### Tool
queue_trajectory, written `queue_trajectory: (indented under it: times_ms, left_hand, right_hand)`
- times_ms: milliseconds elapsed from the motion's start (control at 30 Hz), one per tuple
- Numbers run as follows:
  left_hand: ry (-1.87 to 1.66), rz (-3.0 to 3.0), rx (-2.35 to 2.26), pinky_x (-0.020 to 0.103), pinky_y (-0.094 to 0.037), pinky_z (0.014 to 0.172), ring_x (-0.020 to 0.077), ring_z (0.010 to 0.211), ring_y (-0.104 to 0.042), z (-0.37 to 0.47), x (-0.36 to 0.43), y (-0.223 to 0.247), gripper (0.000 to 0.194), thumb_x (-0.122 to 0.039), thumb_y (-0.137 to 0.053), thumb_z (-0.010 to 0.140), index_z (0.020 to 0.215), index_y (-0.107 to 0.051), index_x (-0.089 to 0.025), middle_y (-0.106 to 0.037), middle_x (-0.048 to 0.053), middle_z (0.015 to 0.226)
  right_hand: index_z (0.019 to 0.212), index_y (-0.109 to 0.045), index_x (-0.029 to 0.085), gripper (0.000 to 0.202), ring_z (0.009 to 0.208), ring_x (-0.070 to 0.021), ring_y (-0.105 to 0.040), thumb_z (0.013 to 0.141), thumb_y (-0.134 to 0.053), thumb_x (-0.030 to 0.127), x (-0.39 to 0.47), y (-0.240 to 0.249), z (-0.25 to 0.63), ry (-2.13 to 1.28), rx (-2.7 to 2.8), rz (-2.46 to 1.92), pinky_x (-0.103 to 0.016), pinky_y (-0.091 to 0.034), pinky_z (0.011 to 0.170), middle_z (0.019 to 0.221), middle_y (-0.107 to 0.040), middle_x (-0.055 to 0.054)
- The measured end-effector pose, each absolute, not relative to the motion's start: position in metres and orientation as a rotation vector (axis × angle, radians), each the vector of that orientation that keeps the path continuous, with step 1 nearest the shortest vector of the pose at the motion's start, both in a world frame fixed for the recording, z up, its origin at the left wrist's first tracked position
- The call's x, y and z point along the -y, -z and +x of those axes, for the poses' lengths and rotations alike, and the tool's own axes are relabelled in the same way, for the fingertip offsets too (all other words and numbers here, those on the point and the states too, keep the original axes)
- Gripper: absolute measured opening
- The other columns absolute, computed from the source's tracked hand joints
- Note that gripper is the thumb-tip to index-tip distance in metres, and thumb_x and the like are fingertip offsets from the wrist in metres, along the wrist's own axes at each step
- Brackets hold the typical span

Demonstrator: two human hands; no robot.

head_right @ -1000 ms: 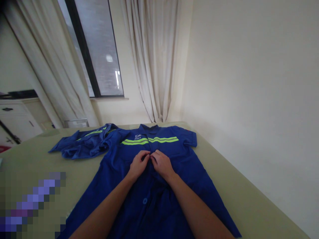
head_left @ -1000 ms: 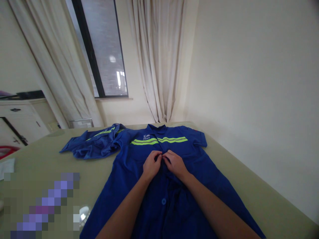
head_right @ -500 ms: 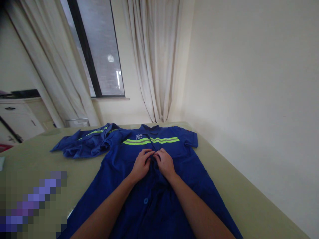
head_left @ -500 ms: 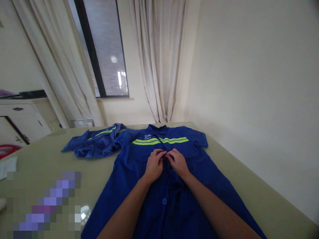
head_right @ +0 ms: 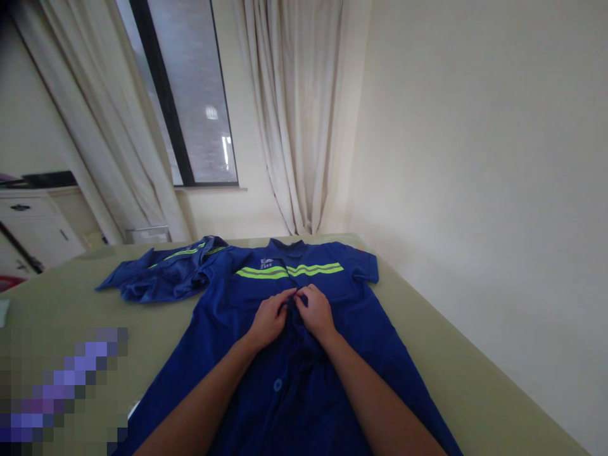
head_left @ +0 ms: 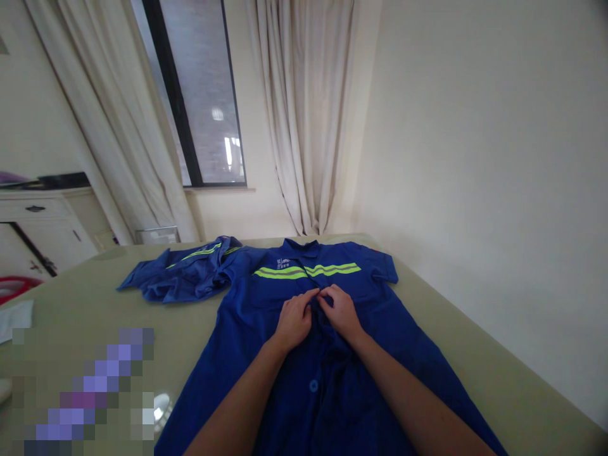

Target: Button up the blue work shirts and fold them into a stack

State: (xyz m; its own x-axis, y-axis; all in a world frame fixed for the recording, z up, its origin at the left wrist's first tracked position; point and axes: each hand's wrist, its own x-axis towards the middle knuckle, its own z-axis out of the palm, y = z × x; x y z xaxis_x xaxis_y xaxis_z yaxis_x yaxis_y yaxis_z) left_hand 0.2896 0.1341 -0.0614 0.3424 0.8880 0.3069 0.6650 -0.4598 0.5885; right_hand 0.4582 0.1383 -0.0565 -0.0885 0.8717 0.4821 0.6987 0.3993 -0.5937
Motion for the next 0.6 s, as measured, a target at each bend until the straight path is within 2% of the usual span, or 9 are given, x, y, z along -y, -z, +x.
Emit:
queue_trajectory:
  times_ms: [133,267,367,467,533,600]
  left_hand:
    - [-0.833,2.272,-1.371,0.036,-0.042,0.108,0.0200,0.120,-0.061,0.290,-0.133,0.061,0.060,-0.008,-0.045,0.088,0.143,-0.054,-0.030,-0.067,0.002,0.135]
    - [-0.831,2.282,-1.389,0.037,-0.040,0.112,0.0195,0.133,-0.053,0.291,-0.131,0.059,0.062,-0.007,-0.044,0.087,0.143,-0.054,-0.031,-0.058,0.002,0.148]
    - [-0.821,2.288,-1.431,0.035,-0.042,0.111,0.0186,0.129,-0.056,0.292,-0.128,0.057,0.061,-0.006,-0.042,0.088,0.143,-0.054,-0.029,-0.062,0.003,0.142]
    - [-0.820,2.267,-1.563,0.040,-0.043,0.109,0.0238,0.124,-0.060,0.294,-0.123,0.055,0.051,-0.012,-0.041,0.092,0.139,-0.059,-0.022,-0.066,0.011,0.132]
    - [-0.808,2.277,-1.620,0.046,-0.037,0.114,0.0280,0.132,-0.055,0.295,-0.118,0.055,0.047,-0.015,-0.043,0.093,0.135,-0.063,-0.022,-0.063,0.012,0.138]
    - [-0.778,2.321,-1.602,0.052,-0.027,0.121,0.0301,0.142,-0.046,0.298,-0.110,0.056,0.049,-0.017,-0.048,0.090,0.136,-0.062,-0.026,-0.057,0.010,0.148]
  right_hand:
    - [0.083,-0.068,0.021,0.009,0.080,-0.0189,-0.062,0.090,-0.062,0.021,-0.141,0.059,0.460,-0.297,1.872,-1.328,-0.029,-0.046,0.076,0.082,-0.064,-0.002]
    - [0.084,-0.068,0.021,0.010,0.080,-0.0189,-0.062,0.091,-0.060,0.021,-0.142,0.062,0.459,-0.299,1.889,-1.322,-0.029,-0.046,0.075,0.084,-0.065,-0.003]
    - [0.091,-0.067,0.023,0.012,0.087,-0.0200,-0.064,0.092,-0.055,0.018,-0.142,0.065,0.460,-0.293,1.835,-1.384,-0.029,-0.047,0.080,0.091,-0.068,-0.003]
    - [0.102,-0.066,0.025,0.025,0.095,-0.0208,-0.065,0.092,-0.047,0.012,-0.138,0.064,0.464,-0.299,1.749,-1.513,-0.030,-0.047,0.085,0.099,-0.069,-0.003]
    - [0.108,-0.066,0.026,0.031,0.094,-0.0216,-0.065,0.092,-0.044,0.012,-0.133,0.061,0.466,-0.259,1.720,-1.644,-0.030,-0.047,0.082,0.101,-0.066,-0.005]
    - [0.115,-0.067,0.027,0.036,0.097,-0.0228,-0.063,0.091,-0.045,0.010,-0.128,0.055,0.466,-0.157,1.742,-1.698,-0.030,-0.047,0.080,0.109,-0.063,-0.008]
